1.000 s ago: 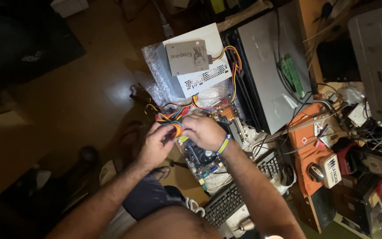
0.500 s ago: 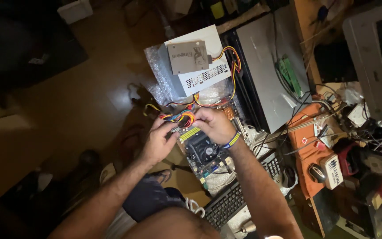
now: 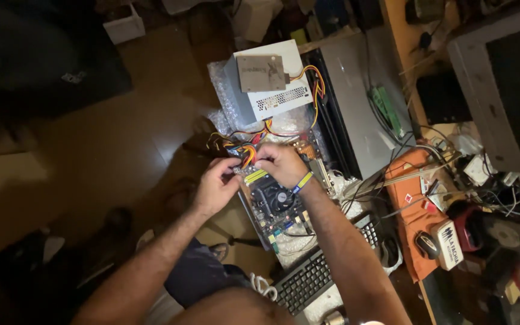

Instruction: Connecting power and data cables to a computer motherboard on a workbench.

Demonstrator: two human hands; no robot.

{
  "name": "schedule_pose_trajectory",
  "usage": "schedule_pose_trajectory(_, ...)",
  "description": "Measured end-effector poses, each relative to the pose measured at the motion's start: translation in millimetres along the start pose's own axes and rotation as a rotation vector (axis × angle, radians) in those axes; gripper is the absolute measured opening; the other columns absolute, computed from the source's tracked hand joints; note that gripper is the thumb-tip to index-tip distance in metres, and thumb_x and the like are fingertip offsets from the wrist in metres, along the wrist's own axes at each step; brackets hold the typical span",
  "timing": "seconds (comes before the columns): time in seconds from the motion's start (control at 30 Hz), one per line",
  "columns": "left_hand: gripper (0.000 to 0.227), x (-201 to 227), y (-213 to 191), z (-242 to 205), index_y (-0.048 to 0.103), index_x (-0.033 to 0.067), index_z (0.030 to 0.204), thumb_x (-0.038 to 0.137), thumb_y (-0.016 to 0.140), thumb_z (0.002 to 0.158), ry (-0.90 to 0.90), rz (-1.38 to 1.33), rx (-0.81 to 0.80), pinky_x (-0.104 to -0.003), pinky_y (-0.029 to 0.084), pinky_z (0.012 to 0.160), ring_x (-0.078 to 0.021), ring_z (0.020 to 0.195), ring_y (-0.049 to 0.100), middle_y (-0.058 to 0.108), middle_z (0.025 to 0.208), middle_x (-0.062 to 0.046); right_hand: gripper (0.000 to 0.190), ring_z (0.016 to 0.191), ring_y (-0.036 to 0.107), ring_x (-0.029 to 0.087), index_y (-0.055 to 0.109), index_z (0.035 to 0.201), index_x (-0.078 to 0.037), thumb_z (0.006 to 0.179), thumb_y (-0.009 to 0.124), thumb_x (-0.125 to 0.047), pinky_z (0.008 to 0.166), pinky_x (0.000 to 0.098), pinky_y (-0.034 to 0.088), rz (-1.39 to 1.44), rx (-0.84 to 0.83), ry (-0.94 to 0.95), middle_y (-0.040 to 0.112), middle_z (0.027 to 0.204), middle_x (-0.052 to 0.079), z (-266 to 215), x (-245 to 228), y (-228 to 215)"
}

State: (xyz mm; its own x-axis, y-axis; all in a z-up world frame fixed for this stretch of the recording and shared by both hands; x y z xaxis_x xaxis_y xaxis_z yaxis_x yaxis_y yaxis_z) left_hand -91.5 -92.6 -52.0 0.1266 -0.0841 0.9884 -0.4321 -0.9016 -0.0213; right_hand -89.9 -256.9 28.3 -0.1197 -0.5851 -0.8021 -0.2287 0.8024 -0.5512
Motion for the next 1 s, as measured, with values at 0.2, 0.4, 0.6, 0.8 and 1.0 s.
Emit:
schedule_pose_trajectory(0.2, 0.041, -36, 5, -5, 0.074, 0.0191, 0.122, 0.034, 0.081, 0.085, -0.216, 0.063, -0.051, -0.039, 0.061, 0.081, -0.0282, 0.099, 0.074, 0.076, 0.109, -0.010, 0.012, 0.080, 0.071, 0.029, 0.074, 0.094, -0.010, 0.087, 0.081, -0.016, 0.077, 0.0399, 0.056, -0.127, 0.004, -0.071, 0.071, 0.078, 0.008, -1, 2, 4)
schedule_pose_trajectory(0.4, 0.035, -38, 7, 6, 0.078, 0.0188, 0.115, 0.041, 0.079, 0.088, -0.178, 0.158, -0.084, -0.039, 0.060, 0.075, -0.0297, 0.091, 0.075, 0.076, 0.099, -0.010, 0.012, 0.080, 0.069, 0.029, 0.075, 0.097, -0.011, 0.087, 0.080, -0.014, 0.078, 0.0417, 0.055, -0.140, 0.007, -0.044, 0.066, 0.078, 0.009, -1, 0, 5)
schedule_pose_trajectory(0.6, 0.033, -38, 2, 2, 0.073, 0.0147, 0.124, 0.029, 0.075, 0.093, -0.197, 0.072, -0.090, -0.042, 0.062, 0.072, -0.0340, 0.092, 0.074, 0.075, 0.108, -0.018, 0.013, 0.078, 0.068, 0.028, 0.075, 0.099, -0.012, 0.087, 0.080, -0.015, 0.076, 0.0419, 0.055, -0.123, -0.005, -0.031, 0.064, 0.076, 0.008, 1, 4, 8)
schedule_pose_trajectory(0.8, 0.024, -37, 0, -2, 0.073, 0.0160, 0.121, 0.021, 0.061, 0.101, -0.308, -0.028, -0.129, -0.029, 0.063, 0.055, -0.0196, 0.067, 0.071, 0.075, 0.089, -0.013, 0.012, 0.078, 0.069, 0.029, 0.074, 0.097, -0.012, 0.087, 0.080, -0.017, 0.075, 0.0416, 0.055, -0.132, -0.027, -0.040, 0.064, 0.075, 0.008, 1, -1, 5)
schedule_pose_trajectory(1.0, 0.028, -37, 6, 0, 0.072, 0.0140, 0.124, 0.026, 0.060, 0.101, -0.343, 0.014, -0.153, -0.030, 0.062, 0.053, -0.0194, 0.059, 0.071, 0.076, 0.086, -0.014, 0.013, 0.082, 0.071, 0.026, 0.074, 0.098, -0.012, 0.088, 0.081, -0.018, 0.078, 0.0397, 0.056, -0.088, -0.002, -0.019, 0.069, 0.079, 0.007, 1, 8, 6)
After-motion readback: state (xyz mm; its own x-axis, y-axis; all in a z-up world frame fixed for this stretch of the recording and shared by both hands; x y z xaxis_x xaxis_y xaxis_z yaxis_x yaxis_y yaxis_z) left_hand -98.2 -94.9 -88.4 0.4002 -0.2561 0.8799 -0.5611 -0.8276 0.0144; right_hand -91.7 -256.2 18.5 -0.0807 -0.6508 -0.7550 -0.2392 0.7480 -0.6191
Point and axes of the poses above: each hand's wrist, its own z-axis towards the middle knuckle, its own y-axis out of the palm, x = y × z, the point moved 10 cm from there along z, towards the middle knuckle
